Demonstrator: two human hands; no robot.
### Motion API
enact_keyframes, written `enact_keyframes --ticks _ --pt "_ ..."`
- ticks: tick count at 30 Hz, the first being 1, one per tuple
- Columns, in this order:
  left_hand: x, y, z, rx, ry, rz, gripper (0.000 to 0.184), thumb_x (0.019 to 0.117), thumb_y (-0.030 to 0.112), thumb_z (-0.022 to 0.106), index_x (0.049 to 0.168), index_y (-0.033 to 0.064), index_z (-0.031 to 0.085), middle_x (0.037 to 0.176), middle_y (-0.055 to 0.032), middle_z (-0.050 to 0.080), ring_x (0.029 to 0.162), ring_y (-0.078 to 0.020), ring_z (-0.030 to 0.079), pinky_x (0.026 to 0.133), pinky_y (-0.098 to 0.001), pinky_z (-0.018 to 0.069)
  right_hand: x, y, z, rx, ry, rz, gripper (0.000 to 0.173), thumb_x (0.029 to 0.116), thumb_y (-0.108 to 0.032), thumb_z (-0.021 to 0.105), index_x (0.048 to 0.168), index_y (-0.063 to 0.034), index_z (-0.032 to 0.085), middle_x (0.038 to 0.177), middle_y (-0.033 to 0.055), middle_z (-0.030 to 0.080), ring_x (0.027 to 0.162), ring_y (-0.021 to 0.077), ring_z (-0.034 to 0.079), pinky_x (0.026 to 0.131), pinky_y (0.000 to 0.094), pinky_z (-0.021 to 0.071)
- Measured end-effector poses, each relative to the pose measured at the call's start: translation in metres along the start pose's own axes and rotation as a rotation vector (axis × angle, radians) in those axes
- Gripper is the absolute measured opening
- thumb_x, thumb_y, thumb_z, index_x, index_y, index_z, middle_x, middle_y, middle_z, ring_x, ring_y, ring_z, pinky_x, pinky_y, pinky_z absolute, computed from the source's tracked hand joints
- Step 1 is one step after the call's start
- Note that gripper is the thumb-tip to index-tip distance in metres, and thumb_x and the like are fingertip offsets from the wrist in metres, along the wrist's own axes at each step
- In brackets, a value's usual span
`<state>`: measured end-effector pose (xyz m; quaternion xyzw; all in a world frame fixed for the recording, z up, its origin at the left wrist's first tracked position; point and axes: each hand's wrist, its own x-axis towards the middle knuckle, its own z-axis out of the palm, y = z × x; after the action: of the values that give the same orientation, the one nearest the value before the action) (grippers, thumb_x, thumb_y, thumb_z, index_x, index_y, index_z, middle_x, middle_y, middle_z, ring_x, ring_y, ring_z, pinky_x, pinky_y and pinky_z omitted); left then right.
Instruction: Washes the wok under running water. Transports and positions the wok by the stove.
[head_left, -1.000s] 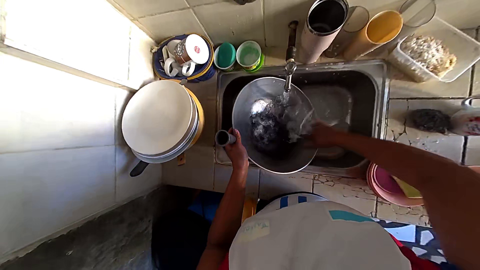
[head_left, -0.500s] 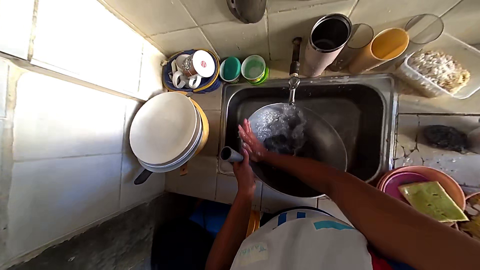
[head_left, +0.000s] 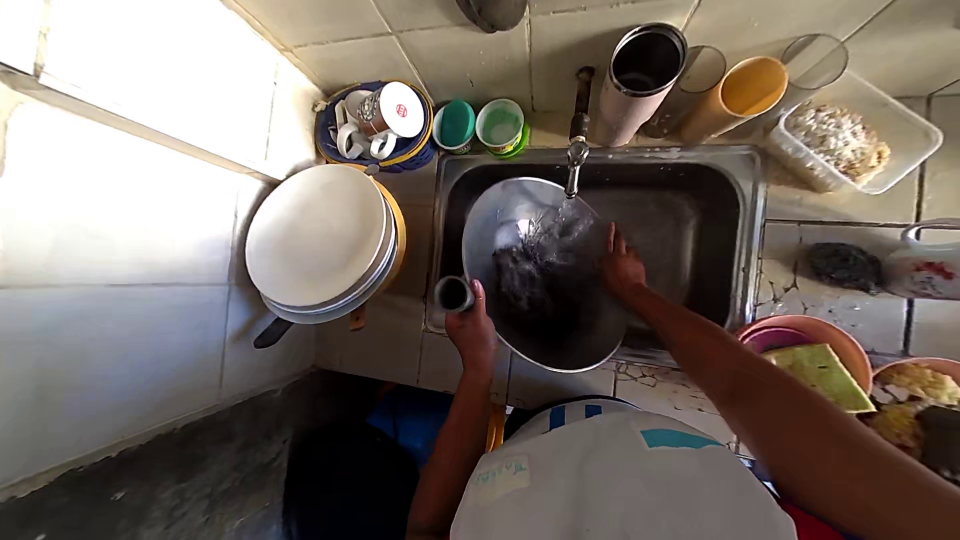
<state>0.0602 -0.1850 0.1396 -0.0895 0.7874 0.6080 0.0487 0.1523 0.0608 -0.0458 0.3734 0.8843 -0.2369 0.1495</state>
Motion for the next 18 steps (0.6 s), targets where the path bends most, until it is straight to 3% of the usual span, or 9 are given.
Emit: enact_keyframes --ticks 2,4,7,9,11,13,15,17,18 --pt "-0.008 0.016 -0.002 0.123 -0.048 0.231 0.03 0.0965 0.014 0.068 0.121 -0.0038 0.066 0.114 -0.0121 0.071 0.108 -0.013 0.067 0.099 -0.0317 0.0541 -0.007 -0.023 0.006 0.174 0.013 0.144 0.085 0.101 -0.023 0.058 0.165 -0.0037 0.005 0.154 0.0338 0.037 0.119 0.0533 0.06 0.088 0.0648 0.0553" --pt "-0.014 0.044 -0.009 0.325 -0.068 0.429 0.036 0.0955 0.022 0.069 0.125 0.0003 0.067 0.117 -0.0124 0.07 0.111 -0.0176 0.067 0.099 -0.036 0.0538 -0.006 -0.057 0.005 0.379 -0.03 0.193 0.093 0.0944 -0.026 0.067 0.164 -0.0048 0.009 0.152 0.0343 0.039 0.12 0.0507 0.061 0.092 0.0636 0.0556" --pt "-0.024 0.086 -0.015 0.588 -0.029 0.626 0.043 0.0955 0.034 0.07 0.126 0.0049 0.068 0.123 -0.013 0.069 0.11 -0.0225 0.067 0.089 -0.0417 0.0552 0.003 -0.113 0.017 0.718 -0.133 0.123 0.081 0.0961 -0.039 0.07 0.157 -0.0005 0.033 0.153 0.0367 0.04 0.138 0.0524 0.045 0.111 0.0645 0.0426" --pt "-0.031 0.106 -0.013 0.669 0.036 0.745 0.046 0.0933 0.039 0.072 0.126 0.0059 0.07 0.125 -0.0141 0.068 0.108 -0.0235 0.068 0.083 -0.0404 0.0565 0.011 -0.154 0.033 0.929 -0.191 0.063 0.084 0.096 -0.041 0.07 0.159 -0.0036 0.03 0.157 0.0363 0.033 0.143 0.0526 0.039 0.114 0.064 0.039" --pt "-0.04 0.119 -0.01 0.734 0.086 0.86 0.046 0.092 0.038 0.075 0.126 0.0067 0.07 0.125 -0.016 0.067 0.107 -0.0243 0.068 0.08 -0.0368 0.0567 -0.005 -0.193 0.024 1.071 -0.187 -0.031 0.084 0.0985 -0.035 0.066 0.162 -0.0024 0.021 0.155 0.0396 0.033 0.138 0.0547 0.042 0.108 0.0647 0.044" --pt "-0.051 0.129 -0.008 0.79 0.108 0.955 0.048 0.0895 0.034 0.076 0.129 0.0084 0.07 0.128 -0.0193 0.065 0.108 -0.0284 0.067 0.078 -0.0367 0.0561 -0.049 -0.22 -0.077 1.081 -0.494 0.101 0.076 0.1059 -0.019 0.056 0.165 -0.0071 0.011 0.162 0.0285 0.032 0.147 0.0406 0.039 0.118 0.0523 0.037" --pt "-0.057 0.135 -0.008 0.795 0.109 1.002 0.051 0.0874 0.038 0.078 0.13 0.0095 0.07 0.13 -0.0211 0.065 0.112 -0.032 0.067 0.079 -0.0388 0.057 -0.075 -0.226 -0.135 1.131 -0.599 0.139 0.077 0.1055 -0.011 0.054 0.165 -0.0053 0.005 0.162 0.0285 0.032 0.148 0.0382 0.038 0.12 0.049 0.0329" --pt "-0.054 0.133 -0.015 0.746 0.086 0.945 0.05 0.0885 0.037 0.078 0.13 0.0103 0.069 0.132 -0.0182 0.064 0.111 -0.0276 0.067 0.08 -0.037 0.0568 -0.068 -0.217 -0.118 0.983 -0.548 0.073 0.084 0.1062 -0.021 0.057 0.165 -0.0075 -0.002 0.164 0.0309 0.024 0.15 0.0415 0.034 0.12 0.0519 0.033" --pt "-0.048 0.129 -0.02 0.7 0.061 0.879 0.048 0.0911 0.035 0.076 0.131 0.0094 0.068 0.134 -0.0167 0.062 0.113 -0.0255 0.066 0.084 -0.0369 0.0569 -0.056 -0.207 -0.079 0.856 -0.398 0.02 0.088 0.1054 -0.034 0.058 0.165 -0.0089 -0.001 0.162 0.0348 0.025 0.144 0.046 0.04 0.114 0.0548 0.0409"
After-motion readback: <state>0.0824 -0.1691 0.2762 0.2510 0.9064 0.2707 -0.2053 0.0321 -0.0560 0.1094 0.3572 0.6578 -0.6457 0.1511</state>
